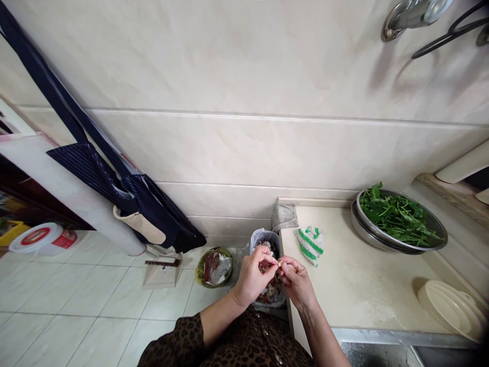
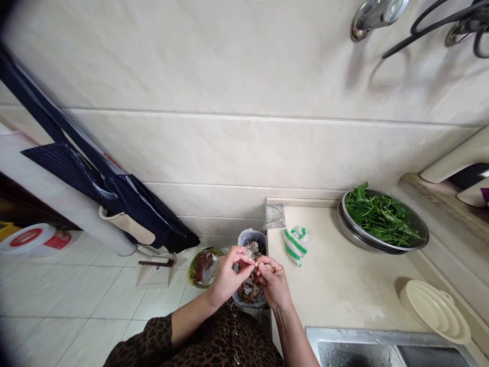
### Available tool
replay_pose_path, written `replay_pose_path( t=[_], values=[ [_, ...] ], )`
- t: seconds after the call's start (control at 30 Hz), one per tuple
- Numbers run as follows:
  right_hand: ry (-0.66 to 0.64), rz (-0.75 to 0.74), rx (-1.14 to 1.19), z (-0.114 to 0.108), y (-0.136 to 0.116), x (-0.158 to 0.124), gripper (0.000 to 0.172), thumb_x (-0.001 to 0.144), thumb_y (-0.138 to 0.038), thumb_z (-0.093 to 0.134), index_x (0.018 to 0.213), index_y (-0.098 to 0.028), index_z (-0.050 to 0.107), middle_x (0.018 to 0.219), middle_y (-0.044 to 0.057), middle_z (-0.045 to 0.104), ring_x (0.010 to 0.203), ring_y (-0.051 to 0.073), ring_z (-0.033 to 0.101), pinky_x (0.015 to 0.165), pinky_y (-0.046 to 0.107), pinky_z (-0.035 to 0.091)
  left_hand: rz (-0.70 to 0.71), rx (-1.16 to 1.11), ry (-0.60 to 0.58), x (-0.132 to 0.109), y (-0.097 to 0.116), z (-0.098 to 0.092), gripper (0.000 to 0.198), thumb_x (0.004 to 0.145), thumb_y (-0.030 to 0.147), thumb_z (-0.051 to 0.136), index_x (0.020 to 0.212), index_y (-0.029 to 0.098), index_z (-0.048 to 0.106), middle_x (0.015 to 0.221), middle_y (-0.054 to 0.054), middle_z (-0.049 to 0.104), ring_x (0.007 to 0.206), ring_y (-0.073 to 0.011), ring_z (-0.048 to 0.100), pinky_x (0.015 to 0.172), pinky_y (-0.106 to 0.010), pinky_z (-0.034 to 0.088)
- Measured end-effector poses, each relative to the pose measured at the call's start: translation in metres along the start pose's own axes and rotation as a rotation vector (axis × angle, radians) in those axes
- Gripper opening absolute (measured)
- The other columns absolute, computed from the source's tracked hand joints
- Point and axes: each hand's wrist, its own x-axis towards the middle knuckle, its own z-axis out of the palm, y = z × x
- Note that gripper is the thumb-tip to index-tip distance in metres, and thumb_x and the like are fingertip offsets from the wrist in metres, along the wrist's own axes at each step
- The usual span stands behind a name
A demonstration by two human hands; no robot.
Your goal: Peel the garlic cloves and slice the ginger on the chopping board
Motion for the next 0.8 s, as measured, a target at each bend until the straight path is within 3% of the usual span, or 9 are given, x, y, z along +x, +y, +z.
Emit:
replay_pose_path(
  t=[0.23,0.4,0.57,0.8],
  values=[
    [-0.029,-0.017,-0.172,-0.002,-0.012,-0.002,0.022,0.063,-0.034,0.078,0.075,-0.017,0.07,0.051,-0.003,0.056,0.046,0.007,0.04,0.046,0.021,0.028,-0.055,-0.017,-0.051,0.005,0.004,-0.004,0.012,0.071,0.014,0.065,0.079,0.018,0.057,0.077,0.0,0.066,0.061,-0.0097,0.063,0.059,-0.018,0.049],
    [-0.085,-0.034,-0.247,-0.007,-0.014,-0.002,0.017,0.069,-0.032,0.075,0.077,-0.017,0.07,0.056,-0.002,0.059,0.051,0.008,0.044,0.05,0.021,0.032,-0.016,0.002,-0.05,0.004,0.002,-0.002,0.017,0.071,0.014,0.063,0.083,0.02,0.053,0.074,0.001,0.067,0.069,-0.0122,0.066,0.063,-0.02,0.051],
    [-0.075,-0.047,-0.256,-0.003,-0.01,-0.003,0.018,0.07,-0.033,0.073,0.077,-0.017,0.07,0.057,-0.002,0.059,0.05,0.007,0.042,0.049,0.021,0.029,0.004,-0.006,-0.024,0.001,-0.002,0.002,0.025,0.073,0.014,0.058,0.092,0.021,0.045,0.071,0.003,0.065,0.061,-0.01,0.063,0.063,-0.02,0.051],
    [-0.047,-0.035,-0.156,0.008,-0.011,-0.008,0.024,0.068,-0.034,0.074,0.086,-0.021,0.064,0.066,-0.003,0.057,0.052,0.008,0.041,0.048,0.02,0.029,-0.07,-0.022,-0.032,0.002,-0.001,0.004,0.028,0.073,0.014,0.056,0.094,0.022,0.039,0.068,0.005,0.061,0.057,-0.0092,0.059,0.058,-0.02,0.049]
  ],
)
